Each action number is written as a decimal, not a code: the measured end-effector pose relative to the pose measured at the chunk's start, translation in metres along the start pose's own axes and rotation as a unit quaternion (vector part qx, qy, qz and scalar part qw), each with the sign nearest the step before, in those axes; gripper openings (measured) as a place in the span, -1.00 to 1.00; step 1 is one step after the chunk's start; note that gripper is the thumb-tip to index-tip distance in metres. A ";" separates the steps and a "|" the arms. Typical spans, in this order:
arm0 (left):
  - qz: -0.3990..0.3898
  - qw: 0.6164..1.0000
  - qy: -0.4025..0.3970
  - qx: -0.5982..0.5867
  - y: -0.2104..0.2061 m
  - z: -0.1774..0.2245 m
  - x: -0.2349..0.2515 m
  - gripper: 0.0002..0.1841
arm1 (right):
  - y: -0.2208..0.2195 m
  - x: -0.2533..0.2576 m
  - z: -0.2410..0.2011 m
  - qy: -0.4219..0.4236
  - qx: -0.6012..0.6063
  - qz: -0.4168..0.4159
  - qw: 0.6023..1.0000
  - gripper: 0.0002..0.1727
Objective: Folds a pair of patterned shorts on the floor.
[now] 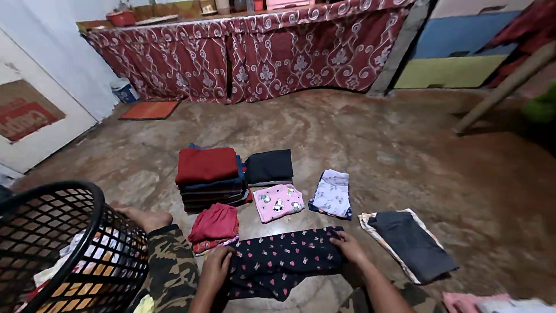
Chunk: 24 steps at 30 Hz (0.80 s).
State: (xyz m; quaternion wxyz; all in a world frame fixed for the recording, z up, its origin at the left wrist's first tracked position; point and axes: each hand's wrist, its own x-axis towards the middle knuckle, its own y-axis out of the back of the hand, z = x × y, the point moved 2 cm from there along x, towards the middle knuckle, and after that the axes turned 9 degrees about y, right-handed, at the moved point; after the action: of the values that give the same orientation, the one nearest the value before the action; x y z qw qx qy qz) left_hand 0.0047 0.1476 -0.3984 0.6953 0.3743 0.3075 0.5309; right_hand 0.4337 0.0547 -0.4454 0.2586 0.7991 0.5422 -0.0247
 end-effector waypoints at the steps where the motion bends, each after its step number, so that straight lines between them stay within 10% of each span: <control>1: 0.035 0.999 -0.002 0.000 -0.003 -0.002 0.006 -0.71 | 0.003 0.000 -0.001 -0.005 0.012 0.024 1.000 -0.66; 10: -0.031 0.963 0.264 -0.040 -0.031 -0.037 0.011 -0.45 | 0.007 -0.006 -0.008 0.032 -0.009 0.065 0.997 -0.69; 24: 0.028 0.964 0.264 0.004 -0.015 -0.023 0.003 -0.62 | 0.016 -0.004 0.002 -0.017 -0.090 0.079 0.993 -0.43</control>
State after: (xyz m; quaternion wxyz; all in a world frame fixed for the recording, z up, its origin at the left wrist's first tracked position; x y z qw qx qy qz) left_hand -0.0059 0.1525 -0.4238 0.5726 0.2325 0.4716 0.6290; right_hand 0.4468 0.0456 -0.4394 0.3396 0.8123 0.4732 0.0313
